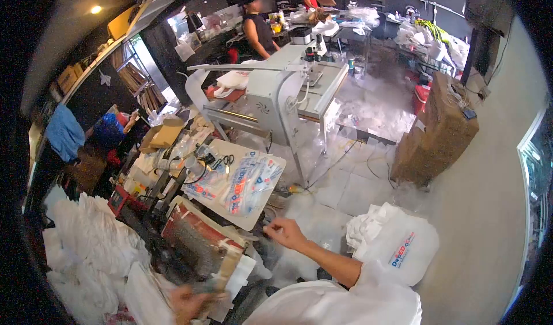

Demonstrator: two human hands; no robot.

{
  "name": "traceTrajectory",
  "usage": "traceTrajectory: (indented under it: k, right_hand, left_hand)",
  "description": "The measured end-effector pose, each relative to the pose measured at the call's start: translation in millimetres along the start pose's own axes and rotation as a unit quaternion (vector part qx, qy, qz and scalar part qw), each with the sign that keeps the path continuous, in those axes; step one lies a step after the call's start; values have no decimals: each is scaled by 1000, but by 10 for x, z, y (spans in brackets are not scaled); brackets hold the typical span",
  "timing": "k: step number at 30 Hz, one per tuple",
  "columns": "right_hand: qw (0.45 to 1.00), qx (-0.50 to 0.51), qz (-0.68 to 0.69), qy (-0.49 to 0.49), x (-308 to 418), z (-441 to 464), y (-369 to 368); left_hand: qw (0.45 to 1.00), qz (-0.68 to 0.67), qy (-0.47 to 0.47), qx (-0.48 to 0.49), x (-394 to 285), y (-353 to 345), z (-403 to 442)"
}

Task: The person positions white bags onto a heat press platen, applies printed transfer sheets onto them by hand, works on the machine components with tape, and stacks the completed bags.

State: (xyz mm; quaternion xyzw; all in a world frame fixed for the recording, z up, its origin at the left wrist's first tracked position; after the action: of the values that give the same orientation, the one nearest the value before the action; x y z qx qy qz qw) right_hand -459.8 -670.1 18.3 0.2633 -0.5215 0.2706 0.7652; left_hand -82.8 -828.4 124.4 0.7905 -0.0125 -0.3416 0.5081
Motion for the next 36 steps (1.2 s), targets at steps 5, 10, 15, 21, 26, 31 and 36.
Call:
traceTrajectory:
  k: [5, 10, 15, 21, 26, 31, 36]
  right_hand:
    - [991, 58, 116, 11, 907, 409, 271]
    - [904, 238, 320, 155, 2357, 470, 438]
    - [781, 374, 437, 244, 3750, 107, 541]
    - [687, 390, 538, 294, 4318, -157, 317]
    - [667, 370, 571, 306, 4399, -206, 58]
    - [653, 358, 596, 300, 4410, -181, -205]
    - [634, 364, 625, 275, 4371, -117, -488]
  left_hand:
    - [958, -59, -105, -262, -135, -326, 72]
    - [979, -18, -142, -147, -607, -199, 159]
    - [948, -39, -241, -204, -1098, -45, 681]
    - [935, -46, -351, -15, -2254, -438, 1301]
    - [914, 100, -368, 140, -1990, -1159, 1628]
    - [884, 159, -358, 255, -1595, -1426, 1633]
    - [904, 175, -332, 206, -1631, -1387, 1574]
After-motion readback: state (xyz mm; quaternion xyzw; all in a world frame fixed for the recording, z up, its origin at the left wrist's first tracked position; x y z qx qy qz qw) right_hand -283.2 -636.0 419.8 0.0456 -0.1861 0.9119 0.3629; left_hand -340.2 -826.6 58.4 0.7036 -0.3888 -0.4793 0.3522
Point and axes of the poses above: each hand's wrist, its own z-axis towards the middle knuckle, its own y-axis out of the back of the hand, x = y × z, the point moved 6 cm from there along z, towards the middle knuckle
